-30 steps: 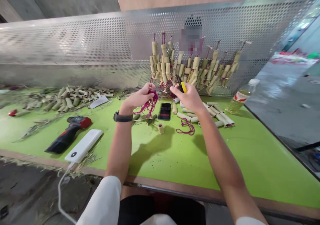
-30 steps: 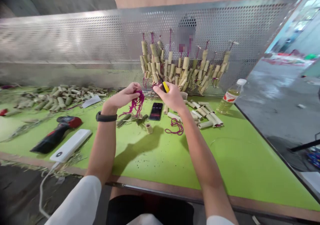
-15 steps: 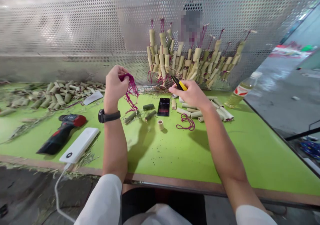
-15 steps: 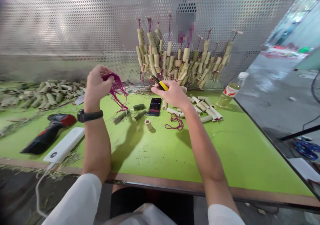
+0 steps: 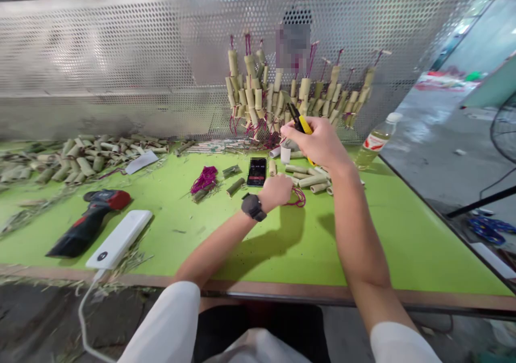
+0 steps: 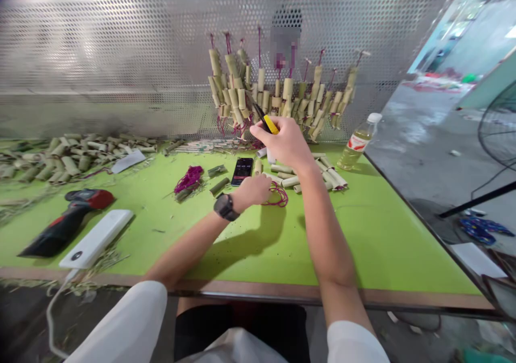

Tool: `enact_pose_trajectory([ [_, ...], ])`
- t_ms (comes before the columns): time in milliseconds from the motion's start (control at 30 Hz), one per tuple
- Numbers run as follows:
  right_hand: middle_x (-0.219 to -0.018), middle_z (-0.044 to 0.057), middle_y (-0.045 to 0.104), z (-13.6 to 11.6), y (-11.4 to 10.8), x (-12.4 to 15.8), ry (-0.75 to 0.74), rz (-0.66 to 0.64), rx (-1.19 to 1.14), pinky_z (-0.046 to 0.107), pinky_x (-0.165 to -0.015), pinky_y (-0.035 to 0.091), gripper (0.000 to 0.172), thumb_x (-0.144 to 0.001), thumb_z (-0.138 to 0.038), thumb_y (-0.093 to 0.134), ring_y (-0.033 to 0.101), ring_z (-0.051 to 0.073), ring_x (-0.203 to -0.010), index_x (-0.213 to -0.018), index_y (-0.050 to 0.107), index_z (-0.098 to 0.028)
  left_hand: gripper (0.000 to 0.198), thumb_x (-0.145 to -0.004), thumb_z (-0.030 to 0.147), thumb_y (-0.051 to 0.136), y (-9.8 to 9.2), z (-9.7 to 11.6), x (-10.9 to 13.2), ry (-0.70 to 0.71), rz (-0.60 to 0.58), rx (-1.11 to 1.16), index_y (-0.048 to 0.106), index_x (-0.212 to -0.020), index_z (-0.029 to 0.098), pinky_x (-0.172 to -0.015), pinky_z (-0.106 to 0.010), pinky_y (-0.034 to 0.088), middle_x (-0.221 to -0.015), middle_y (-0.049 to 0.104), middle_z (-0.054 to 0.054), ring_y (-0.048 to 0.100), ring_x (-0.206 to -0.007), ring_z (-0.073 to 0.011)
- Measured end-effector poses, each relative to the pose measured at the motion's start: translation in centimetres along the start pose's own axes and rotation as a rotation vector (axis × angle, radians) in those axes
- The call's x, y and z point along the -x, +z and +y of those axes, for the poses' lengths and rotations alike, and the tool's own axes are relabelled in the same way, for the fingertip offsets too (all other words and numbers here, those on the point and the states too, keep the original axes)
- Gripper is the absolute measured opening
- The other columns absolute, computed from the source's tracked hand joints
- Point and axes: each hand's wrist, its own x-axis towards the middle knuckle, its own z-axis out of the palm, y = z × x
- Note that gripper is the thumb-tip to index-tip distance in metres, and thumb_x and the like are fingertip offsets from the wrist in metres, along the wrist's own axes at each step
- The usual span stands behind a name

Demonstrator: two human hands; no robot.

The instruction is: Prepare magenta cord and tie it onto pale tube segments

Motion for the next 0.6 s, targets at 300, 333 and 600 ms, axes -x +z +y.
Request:
enact_pose_trajectory([
  [300,-0.059,-0.004,0.048,1.1,-0.6,-0.3,0.051,-0.049,0.074,0.028,-0.057,0.034,0.028,-0.086,-0.047,0.075,0.043,0.012,-0.056,-0.082,0.071,-0.02,0.024,-0.096,0.006,0.051,0.7,-1.3,-1.9,-0.008,0.034,0.038,0.073,-0.104,0.009,-0.078,-0.035,0.053,-0.095,0.074,-0.017,0.074,-0.091,-0.0283],
  [333,-0.059,-0.004,0.049,1.4,-0.6,-0.5,0.054,-0.041,0.072,0.028,-0.058,0.035,0.028,-0.086,-0.048,0.075,0.044,0.012,-0.056,-0.082,0.071,-0.02,0.024,-0.097,0.009,0.05,-0.1,-1.7,-1.8,0.015,0.056,0.089,0.072,-0.105,0.011,-0.075,-0.034,0.052,-0.093,0.074,-0.015,0.072,-0.087,-0.0259],
  [600,-0.085,0.002,0.072,3.1,0.1,-1.3,0.052,-0.161,0.052,0.03,-0.075,0.05,0.036,-0.081,-0.05,0.081,0.063,0.019,-0.077,-0.101,0.078,-0.021,0.018,-0.101,0.027,0.054,-6.5,-6.2,0.2,0.257,0.438,0.743,0.065,-0.097,0.014,-0.071,-0.026,0.05,-0.09,0.072,-0.007,0.064,-0.076,-0.0138],
])
